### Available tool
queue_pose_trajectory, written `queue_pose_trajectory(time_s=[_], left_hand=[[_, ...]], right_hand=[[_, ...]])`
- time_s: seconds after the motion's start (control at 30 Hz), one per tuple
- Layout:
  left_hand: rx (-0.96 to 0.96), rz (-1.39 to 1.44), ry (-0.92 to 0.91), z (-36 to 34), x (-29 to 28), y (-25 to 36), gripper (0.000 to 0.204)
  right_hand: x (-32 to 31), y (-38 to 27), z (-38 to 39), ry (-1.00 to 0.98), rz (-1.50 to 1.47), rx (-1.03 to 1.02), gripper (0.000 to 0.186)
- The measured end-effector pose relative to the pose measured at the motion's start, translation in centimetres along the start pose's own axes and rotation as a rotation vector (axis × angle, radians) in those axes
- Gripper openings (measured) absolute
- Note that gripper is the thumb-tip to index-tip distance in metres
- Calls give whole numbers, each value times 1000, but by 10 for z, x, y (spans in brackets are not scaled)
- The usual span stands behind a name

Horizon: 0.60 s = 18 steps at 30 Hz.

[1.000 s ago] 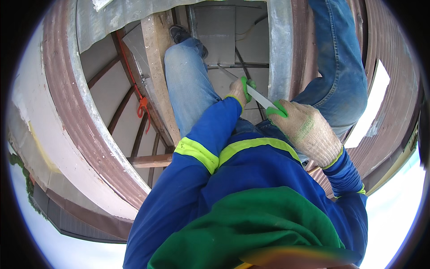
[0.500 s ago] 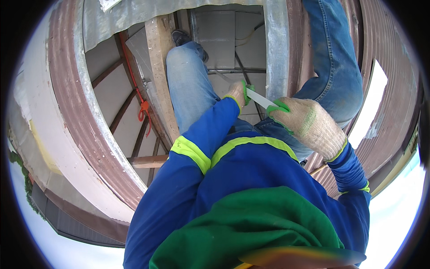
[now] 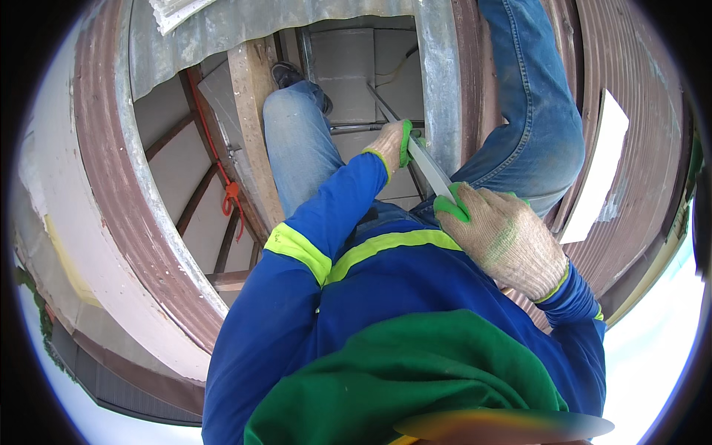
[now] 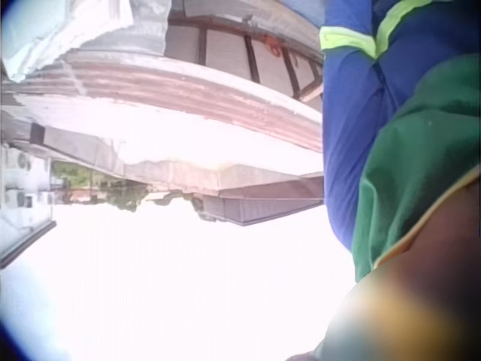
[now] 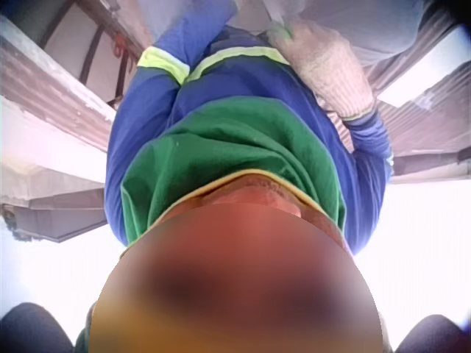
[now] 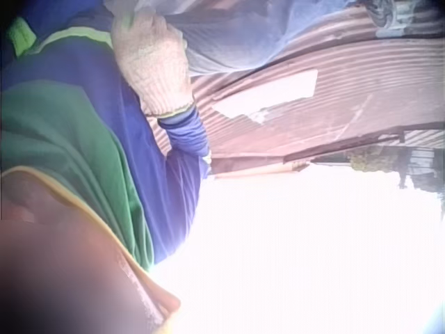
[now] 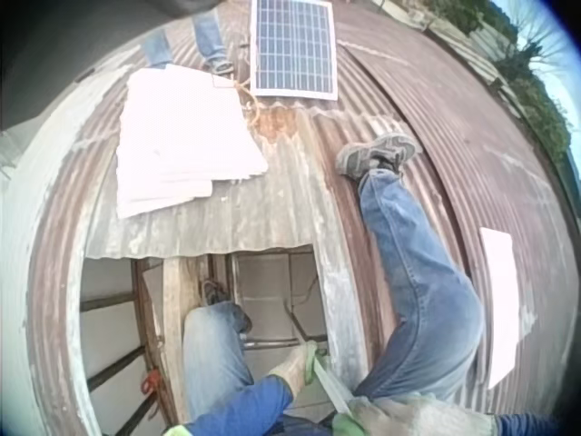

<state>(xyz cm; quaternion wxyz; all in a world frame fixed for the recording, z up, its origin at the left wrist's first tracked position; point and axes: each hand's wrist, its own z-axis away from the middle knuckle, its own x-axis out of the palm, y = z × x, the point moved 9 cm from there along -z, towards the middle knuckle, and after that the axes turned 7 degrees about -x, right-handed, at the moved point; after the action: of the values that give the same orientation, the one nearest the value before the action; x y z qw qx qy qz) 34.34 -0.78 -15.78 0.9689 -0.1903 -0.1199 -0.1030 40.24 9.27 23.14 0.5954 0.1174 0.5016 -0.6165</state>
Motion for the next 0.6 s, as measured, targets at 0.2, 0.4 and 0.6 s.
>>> queue_pose_trajectory(time_s=[0.2,0.4,0.6], left_hand=[[49,70,-14,27,-7,9,16],[150,-119,-4,22,-11,46,21],[243,33,25,12,-19,51,25]], right_hand=[[-23,-18,-10,94,56,-52,31],[17,-12,-37,75,62,-70,28],[30,-6,-34,5,1,-35,35]])
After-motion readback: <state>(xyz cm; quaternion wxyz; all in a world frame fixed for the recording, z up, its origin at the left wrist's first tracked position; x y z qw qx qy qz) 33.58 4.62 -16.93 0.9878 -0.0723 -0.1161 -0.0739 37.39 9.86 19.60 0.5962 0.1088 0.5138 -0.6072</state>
